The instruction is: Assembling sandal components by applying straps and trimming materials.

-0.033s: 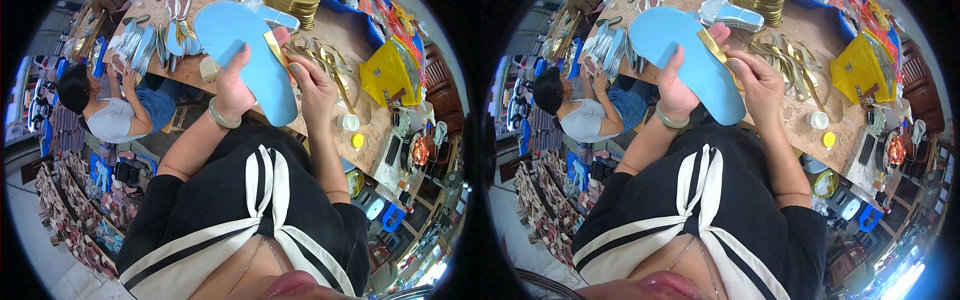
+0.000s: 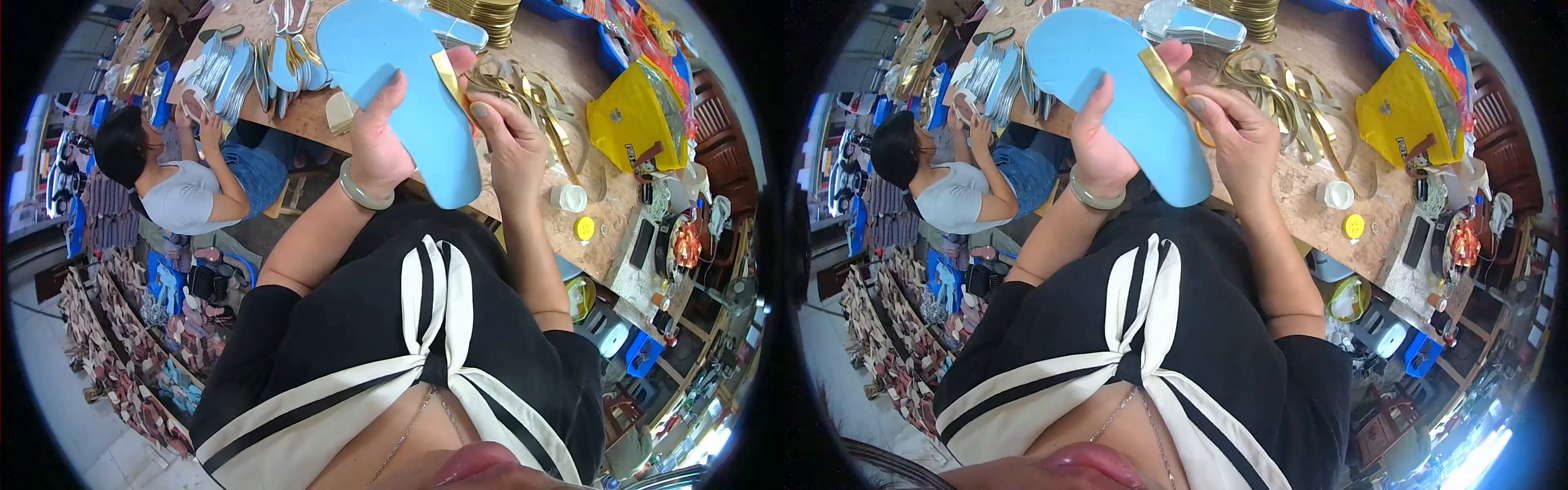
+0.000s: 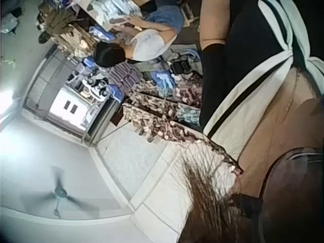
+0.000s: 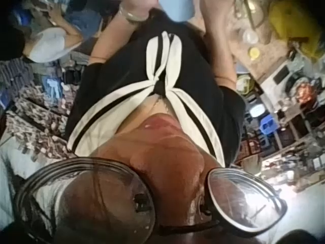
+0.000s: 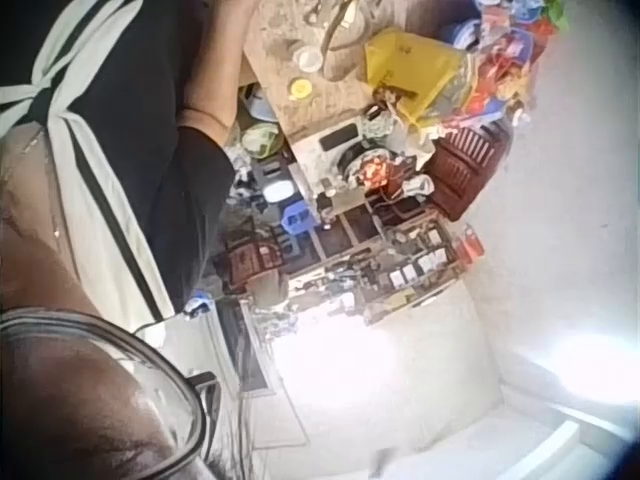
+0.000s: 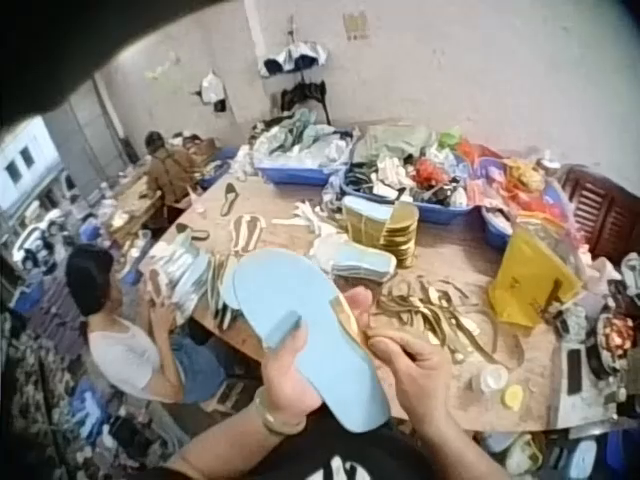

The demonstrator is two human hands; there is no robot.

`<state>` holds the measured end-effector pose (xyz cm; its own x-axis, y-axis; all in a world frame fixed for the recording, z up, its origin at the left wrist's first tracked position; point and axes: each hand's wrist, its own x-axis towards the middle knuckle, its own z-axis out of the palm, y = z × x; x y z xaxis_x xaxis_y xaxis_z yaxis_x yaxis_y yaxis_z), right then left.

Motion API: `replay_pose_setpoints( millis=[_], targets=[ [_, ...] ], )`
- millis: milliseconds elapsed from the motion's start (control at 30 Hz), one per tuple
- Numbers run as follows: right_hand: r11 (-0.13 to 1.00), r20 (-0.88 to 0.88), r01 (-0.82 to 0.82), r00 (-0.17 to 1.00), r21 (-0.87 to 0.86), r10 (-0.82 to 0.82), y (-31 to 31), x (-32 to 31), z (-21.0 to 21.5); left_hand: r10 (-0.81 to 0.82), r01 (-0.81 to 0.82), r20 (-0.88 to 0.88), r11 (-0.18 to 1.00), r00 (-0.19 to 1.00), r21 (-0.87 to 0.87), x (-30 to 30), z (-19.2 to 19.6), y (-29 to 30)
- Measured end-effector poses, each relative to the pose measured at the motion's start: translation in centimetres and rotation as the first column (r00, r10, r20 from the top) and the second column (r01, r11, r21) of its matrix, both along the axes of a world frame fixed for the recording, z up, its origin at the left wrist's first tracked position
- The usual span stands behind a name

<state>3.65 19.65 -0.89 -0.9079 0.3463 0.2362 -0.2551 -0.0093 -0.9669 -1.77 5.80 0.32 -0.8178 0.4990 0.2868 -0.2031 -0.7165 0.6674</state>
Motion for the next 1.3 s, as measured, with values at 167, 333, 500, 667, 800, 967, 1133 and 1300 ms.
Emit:
replay_pose_setpoints(
  millis=[167,333,500,667,800,967,1133,1300],
  targets=[
    [0.946,0.160,-0.073,0.979,-0.315,0.129,-0.4,1.5,-0.9,0.000,-0.010,0.161,0.998,0.987,0.062,1.0,1.7,0.3],
    [0.805,0.189,-0.147,0.933,-0.575,0.305,-0.4,3.1,-0.5,0.098,-0.097,-0.038,0.995,0.995,0.025,0.9,2.2,0.0],
    [0.815,0.125,-0.192,0.944,-0.546,0.306,-0.5,3.6,-0.6,0.102,-0.102,-0.085,0.995,0.991,0.001,2.0,2.7,-0.3],
    [0.905,0.153,-0.193,0.952,-0.379,0.267,-0.5,4.1,-0.8,0.083,-0.097,-0.201,0.994,0.976,-0.058,2.5,2.7,-0.9],
    [0.925,0.109,-0.164,0.971,-0.342,0.213,0.8,3.6,0.3,0.122,-0.125,-0.136,0.992,0.983,-0.019,2.6,2.9,-0.7],
    [0.896,0.076,-0.207,0.964,-0.393,0.256,-0.9,3.8,-0.7,0.137,-0.140,-0.109,0.990,0.985,-0.023,2.5,3.1,-0.9],
    [0.951,0.167,-0.237,0.948,-0.197,0.270,-1.4,3.9,0.1,0.137,-0.146,-0.136,0.987,0.981,-0.063,2.5,3.1,-1.4],
    [0.859,0.020,-0.171,0.983,0.483,0.184,-1.4,4.2,0.1,-0.074,0.076,0.029,0.994,0.997,-0.082,2.7,2.0,-2.2]
  ],
)
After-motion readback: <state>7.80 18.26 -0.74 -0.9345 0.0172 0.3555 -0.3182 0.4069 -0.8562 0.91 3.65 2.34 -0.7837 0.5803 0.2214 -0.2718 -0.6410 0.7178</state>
